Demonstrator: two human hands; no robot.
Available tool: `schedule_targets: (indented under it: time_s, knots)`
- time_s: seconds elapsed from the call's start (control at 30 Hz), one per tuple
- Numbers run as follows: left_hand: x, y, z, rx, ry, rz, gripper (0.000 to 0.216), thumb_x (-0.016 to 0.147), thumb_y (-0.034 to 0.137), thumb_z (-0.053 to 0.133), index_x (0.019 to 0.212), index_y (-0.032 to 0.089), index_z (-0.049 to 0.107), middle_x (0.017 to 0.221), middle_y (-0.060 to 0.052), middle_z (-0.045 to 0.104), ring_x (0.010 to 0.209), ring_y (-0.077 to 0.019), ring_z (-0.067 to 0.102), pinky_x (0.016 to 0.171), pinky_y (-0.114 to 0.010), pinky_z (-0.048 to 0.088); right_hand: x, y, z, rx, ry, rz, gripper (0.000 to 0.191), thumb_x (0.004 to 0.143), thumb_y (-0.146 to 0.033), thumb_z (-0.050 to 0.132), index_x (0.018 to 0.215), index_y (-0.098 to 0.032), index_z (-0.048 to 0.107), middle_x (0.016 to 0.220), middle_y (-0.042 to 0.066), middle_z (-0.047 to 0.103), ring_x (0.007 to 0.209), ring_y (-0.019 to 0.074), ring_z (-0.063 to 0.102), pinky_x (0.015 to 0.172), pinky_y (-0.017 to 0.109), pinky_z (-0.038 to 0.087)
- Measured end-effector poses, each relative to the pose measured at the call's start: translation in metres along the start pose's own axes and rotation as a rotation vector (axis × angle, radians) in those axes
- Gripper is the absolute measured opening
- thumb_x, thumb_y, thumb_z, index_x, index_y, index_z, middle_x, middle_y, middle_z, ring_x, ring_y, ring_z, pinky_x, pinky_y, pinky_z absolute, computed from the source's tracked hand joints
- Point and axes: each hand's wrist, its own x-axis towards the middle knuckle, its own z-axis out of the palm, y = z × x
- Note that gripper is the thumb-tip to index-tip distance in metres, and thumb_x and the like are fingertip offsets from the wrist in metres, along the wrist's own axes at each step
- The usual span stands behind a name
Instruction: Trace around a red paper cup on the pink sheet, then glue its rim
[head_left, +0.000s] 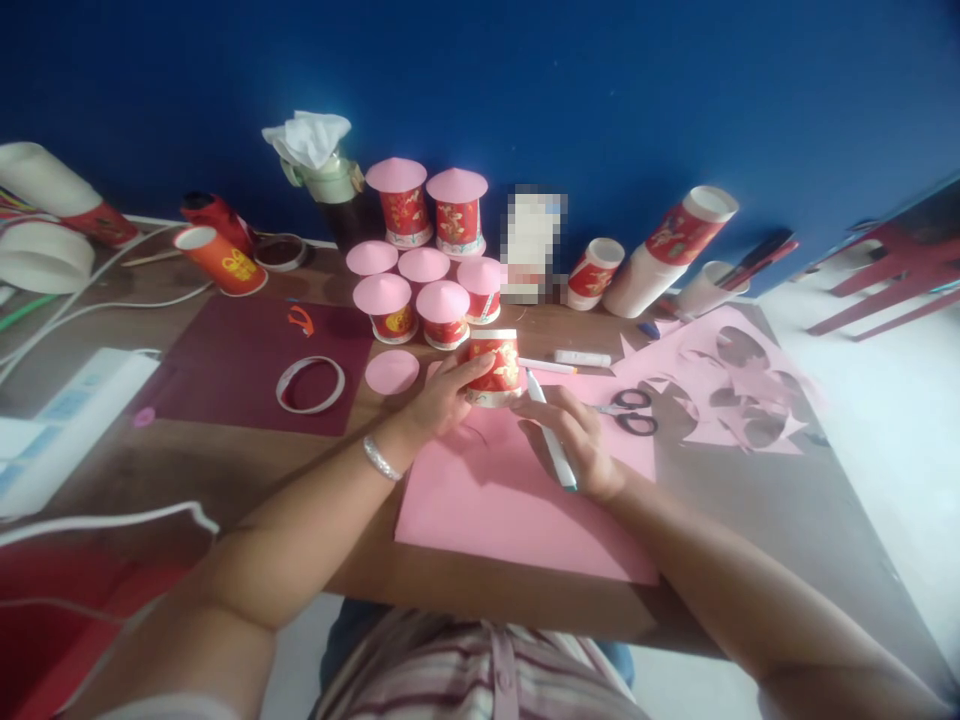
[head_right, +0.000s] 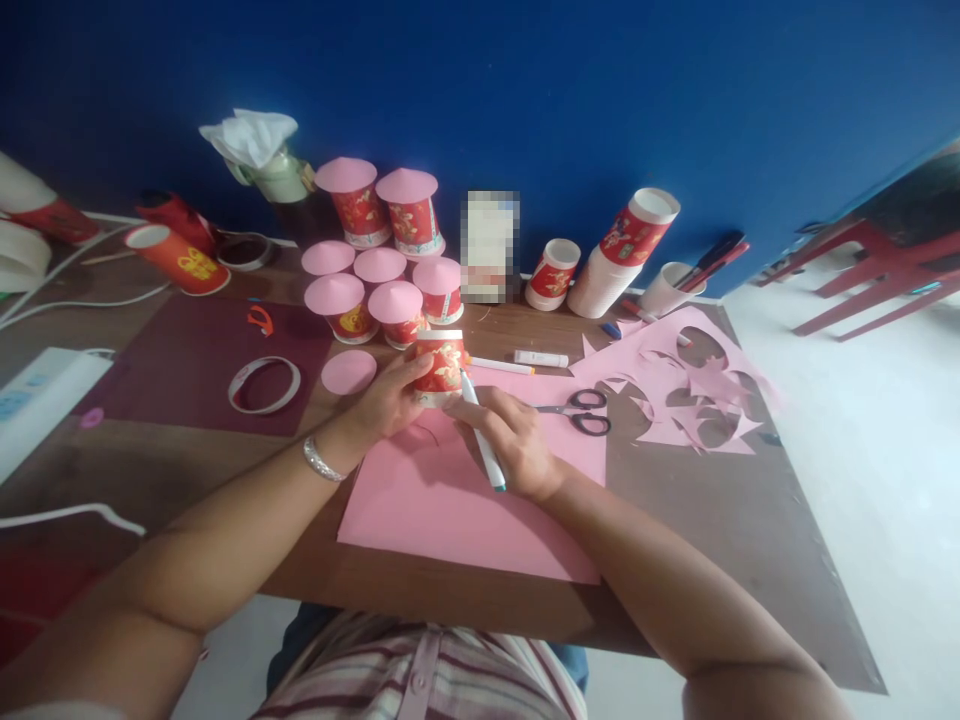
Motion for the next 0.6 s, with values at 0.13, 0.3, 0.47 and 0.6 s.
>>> schedule_targets:
  time_s: [0.13, 0.3, 0.47, 0.6]
  knots:
    - [0.001, 0.0, 0.001, 0.011, 0.041, 0.012, 0.035, 0.085, 0.045, 0.083, 0.11, 0.021, 0.075, 0.105, -0.004, 0.075, 0.105, -0.0204, 0.071, 0.094, -0.033, 0.056, 0.0, 0.002, -0.007, -0.032, -0.001, 0.01, 0.038, 0.108, -0.027, 0.056, 0.145, -0.021, 0.059, 0.093, 0.006, 0.065, 0.078, 0.0196, 0.066, 0.067, 0.032, 0.06]
    - [0.001, 0.002, 0.003, -0.012, 0.034, 0.037, 0.031, 0.086, 0.045, 0.083, 0.105, 0.022, 0.075, 0.107, -0.005, 0.075, 0.105, -0.0196, 0.07, 0.094, -0.033, 0.056, 0.002, -0.002, -0.011, -0.045, -0.005, -0.02, 0.033, 0.109, -0.031, 0.053, 0.138, -0.021, 0.065, 0.093, 0.006, 0.063, 0.074, 0.0177, 0.065, 0.063, 0.03, 0.058]
    - [-0.001, 0.006, 0.009, -0.051, 0.014, -0.001, 0.033, 0.083, 0.041, 0.087, 0.105, 0.021, 0.073, 0.102, -0.003, 0.073, 0.097, -0.0166, 0.069, 0.087, -0.03, 0.056, 0.004, -0.01, -0.008, -0.006, 0.021, -0.001, 0.024, 0.101, -0.015, 0.06, 0.124, -0.019, 0.065, 0.091, 0.005, 0.073, 0.076, 0.0175, 0.072, 0.063, 0.028, 0.059]
    - [-0.002, 0.009, 0.013, -0.083, 0.01, -0.037, 0.037, 0.077, 0.039, 0.091, 0.102, 0.02, 0.073, 0.095, -0.001, 0.071, 0.091, -0.0159, 0.069, 0.084, -0.03, 0.057, 0.006, -0.014, -0.007, 0.023, 0.028, 0.017, 0.015, 0.098, -0.014, 0.063, 0.111, -0.02, 0.062, 0.082, 0.002, 0.072, 0.068, 0.0152, 0.071, 0.059, 0.025, 0.057]
